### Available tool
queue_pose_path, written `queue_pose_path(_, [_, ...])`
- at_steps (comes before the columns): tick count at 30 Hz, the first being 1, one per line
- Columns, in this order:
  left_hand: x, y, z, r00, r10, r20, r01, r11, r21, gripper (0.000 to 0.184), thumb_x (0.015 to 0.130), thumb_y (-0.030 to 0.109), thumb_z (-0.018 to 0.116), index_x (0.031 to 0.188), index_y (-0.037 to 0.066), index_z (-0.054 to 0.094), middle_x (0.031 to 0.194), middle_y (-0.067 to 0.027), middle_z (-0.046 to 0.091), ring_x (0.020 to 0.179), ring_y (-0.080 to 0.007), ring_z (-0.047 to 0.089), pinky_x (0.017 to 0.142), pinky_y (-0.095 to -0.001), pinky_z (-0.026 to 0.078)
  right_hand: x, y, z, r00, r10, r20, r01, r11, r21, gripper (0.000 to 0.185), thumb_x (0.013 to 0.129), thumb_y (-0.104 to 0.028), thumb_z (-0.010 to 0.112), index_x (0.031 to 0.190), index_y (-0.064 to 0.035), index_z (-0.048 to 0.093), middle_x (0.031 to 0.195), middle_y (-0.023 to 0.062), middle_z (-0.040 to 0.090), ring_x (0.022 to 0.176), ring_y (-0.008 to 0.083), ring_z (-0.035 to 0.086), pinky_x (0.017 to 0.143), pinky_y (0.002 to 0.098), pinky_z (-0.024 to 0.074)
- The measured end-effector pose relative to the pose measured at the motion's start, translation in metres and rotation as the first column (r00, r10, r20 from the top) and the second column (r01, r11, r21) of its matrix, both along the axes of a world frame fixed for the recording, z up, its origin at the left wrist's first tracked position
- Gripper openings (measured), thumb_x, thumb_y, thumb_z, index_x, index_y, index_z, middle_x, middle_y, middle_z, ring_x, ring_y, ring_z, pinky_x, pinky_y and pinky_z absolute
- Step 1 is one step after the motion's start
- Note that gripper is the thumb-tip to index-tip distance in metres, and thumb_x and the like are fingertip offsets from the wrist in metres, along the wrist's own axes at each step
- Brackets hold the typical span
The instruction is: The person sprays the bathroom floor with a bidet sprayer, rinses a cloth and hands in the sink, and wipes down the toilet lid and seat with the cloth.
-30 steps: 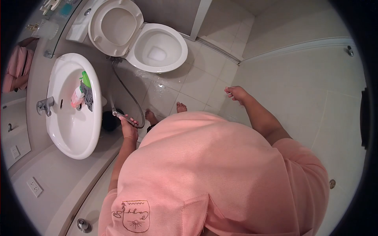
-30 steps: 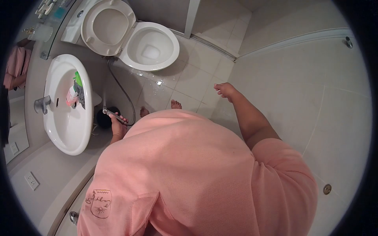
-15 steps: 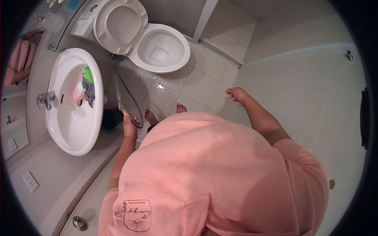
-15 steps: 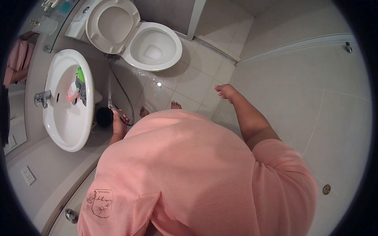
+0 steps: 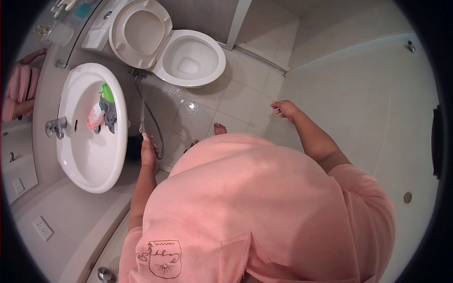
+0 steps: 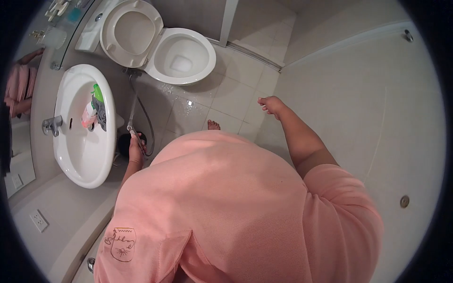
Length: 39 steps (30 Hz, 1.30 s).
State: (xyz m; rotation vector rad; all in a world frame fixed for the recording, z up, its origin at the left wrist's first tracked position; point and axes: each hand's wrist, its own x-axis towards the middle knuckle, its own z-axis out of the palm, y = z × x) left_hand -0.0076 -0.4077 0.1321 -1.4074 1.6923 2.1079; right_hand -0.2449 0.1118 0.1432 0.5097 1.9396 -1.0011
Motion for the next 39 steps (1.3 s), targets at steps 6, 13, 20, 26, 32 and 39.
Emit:
queue_pose_path(6, [0.010, -0.038, -0.013, 0.996, -0.074, 0.042, 0.074, 0.997, -0.015, 0.043, 0.096, 0.053, 0.039, 0.110, 0.015, 0.052, 0.065, 0.0025, 0.044, 0.050, -0.0086, 0.039, 0.045, -0.0243, 0.033, 0.063, -0.007, 0.013, 0.997, -0.080, -0.010, 0.081, 0.994, 0.068, 0.030, 0.092, -0.037, 0.054, 0.104, -0.0108, 0.065, 0.099, -0.0030, 0.060, 0.080, 0.0094, 0.051, 0.070, 0.0278, 0.0416])
queue_pose_path(13, [0.031, -0.083, -0.013, 0.966, -0.183, 0.181, 0.194, 0.980, -0.043, 0.042, 0.094, 0.057, 0.040, 0.105, 0.018, 0.055, 0.062, 0.0051, 0.044, 0.046, -0.0068, 0.036, 0.040, -0.0223, 0.029, 0.147, -0.040, 0.024, 0.983, -0.181, 0.014, 0.179, 0.980, 0.084, 0.028, 0.093, -0.033, 0.052, 0.104, -0.0101, 0.065, 0.099, -0.0026, 0.061, 0.079, 0.0085, 0.050, 0.070, 0.0274, 0.0417])
queue_pose_path(20, [0.059, -0.120, -0.045, 0.966, -0.227, 0.126, 0.240, 0.965, -0.100, 0.040, 0.093, 0.054, 0.047, 0.104, 0.016, 0.054, 0.072, 0.0014, 0.053, 0.046, -0.0067, 0.039, 0.038, -0.0215, 0.030, 0.224, -0.074, 0.023, 0.973, -0.225, 0.052, 0.221, 0.973, 0.064, 0.032, 0.093, -0.034, 0.052, 0.109, -0.0095, 0.064, 0.104, -0.0025, 0.061, 0.082, 0.0092, 0.050, 0.073, 0.0288, 0.0423])
queue_pose_path(26, [0.070, -0.149, -0.099, 0.968, -0.247, 0.030, 0.249, 0.956, -0.154, 0.039, 0.093, 0.050, 0.051, 0.105, 0.012, 0.055, 0.088, -0.0010, 0.058, 0.048, -0.0073, 0.041, 0.040, -0.0225, 0.033, 0.264, -0.076, 0.027, 0.968, -0.240, 0.077, 0.233, 0.968, 0.091, 0.034, 0.093, -0.036, 0.052, 0.112, -0.0097, 0.064, 0.107, -0.0022, 0.061, 0.082, 0.0100, 0.050, 0.075, 0.0296, 0.0423])
queue_pose_path(32, [0.067, -0.144, -0.088, 0.957, -0.282, 0.074, 0.288, 0.952, -0.105, 0.037, 0.095, 0.046, 0.050, 0.102, 0.011, 0.057, 0.085, -0.0004, 0.058, 0.051, -0.0066, 0.042, 0.043, -0.0219, 0.033, 0.271, -0.069, 0.032, 0.960, -0.275, 0.051, 0.269, 0.957, 0.110, 0.035, 0.093, -0.036, 0.052, 0.113, -0.0097, 0.064, 0.108, -0.0018, 0.061, 0.082, 0.0104, 0.051, 0.075, 0.0294, 0.0423])
queue_pose_path(39, [0.066, -0.143, -0.103, 0.914, -0.403, -0.045, 0.391, 0.906, -0.163, 0.046, 0.092, 0.058, 0.045, 0.103, 0.015, 0.058, 0.059, 0.0055, 0.042, 0.044, -0.0056, 0.035, 0.040, -0.0217, 0.026, 0.265, -0.066, 0.037, 0.955, -0.297, 0.019, 0.295, 0.953, 0.071, 0.034, 0.093, -0.036, 0.052, 0.112, -0.0099, 0.064, 0.107, -0.0010, 0.061, 0.083, 0.0101, 0.051, 0.074, 0.0287, 0.0424])
